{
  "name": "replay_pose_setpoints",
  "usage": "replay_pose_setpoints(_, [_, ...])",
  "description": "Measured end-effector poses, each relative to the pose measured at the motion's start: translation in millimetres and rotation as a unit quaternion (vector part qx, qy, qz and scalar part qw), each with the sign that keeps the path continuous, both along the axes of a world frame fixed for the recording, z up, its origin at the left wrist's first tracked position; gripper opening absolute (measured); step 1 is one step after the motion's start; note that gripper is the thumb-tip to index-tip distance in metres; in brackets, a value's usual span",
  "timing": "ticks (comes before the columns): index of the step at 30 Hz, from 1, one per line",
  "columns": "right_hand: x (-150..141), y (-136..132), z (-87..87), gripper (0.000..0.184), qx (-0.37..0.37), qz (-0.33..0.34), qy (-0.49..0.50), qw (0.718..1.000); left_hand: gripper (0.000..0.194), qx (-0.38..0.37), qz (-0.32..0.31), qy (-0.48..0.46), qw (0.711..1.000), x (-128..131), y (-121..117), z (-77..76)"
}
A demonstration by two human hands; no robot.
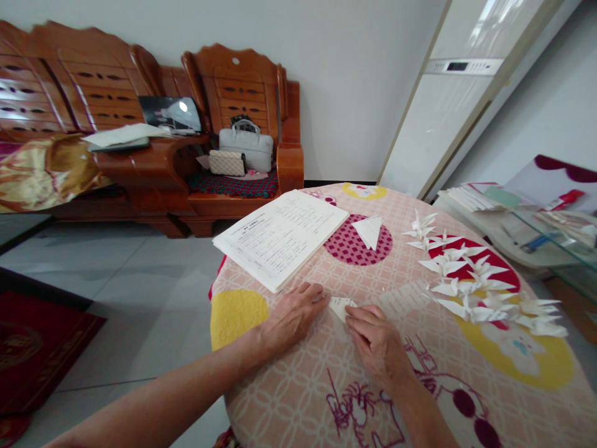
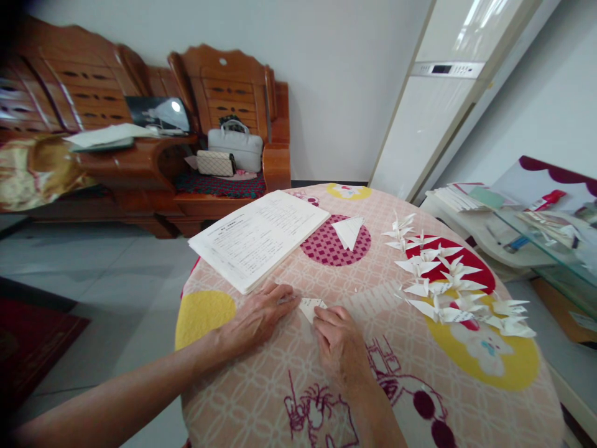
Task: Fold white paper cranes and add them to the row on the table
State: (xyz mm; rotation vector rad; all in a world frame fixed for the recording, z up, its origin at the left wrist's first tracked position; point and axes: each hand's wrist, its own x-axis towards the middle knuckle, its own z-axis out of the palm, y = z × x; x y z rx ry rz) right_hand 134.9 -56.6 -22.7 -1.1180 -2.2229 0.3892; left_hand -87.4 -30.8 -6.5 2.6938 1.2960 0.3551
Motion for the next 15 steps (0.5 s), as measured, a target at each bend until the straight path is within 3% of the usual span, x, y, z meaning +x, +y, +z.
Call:
replay_pose_setpoints(4, [7.2,2.2,-2.8,0.026,0.012,-0.018,0.018,1.0,0.034,-0.02,0.033,-0.057,0.998,-4.9,6.4,-4.7])
replay_pose_setpoints(8, [8.5,4.4,-4.5,0.024,0.02,-0.034,0.036,0.999,0.028,-0.055,0.068,-0.14,0.986,-4.0,17.7,1.0])
replay_pose_setpoints(15, [8.2,4.0,0.4,0.017,-0.033,-0.069,0.092,0.993,0.017,-0.176,0.097,-0.184,0.962,21.3,36.8,10.1])
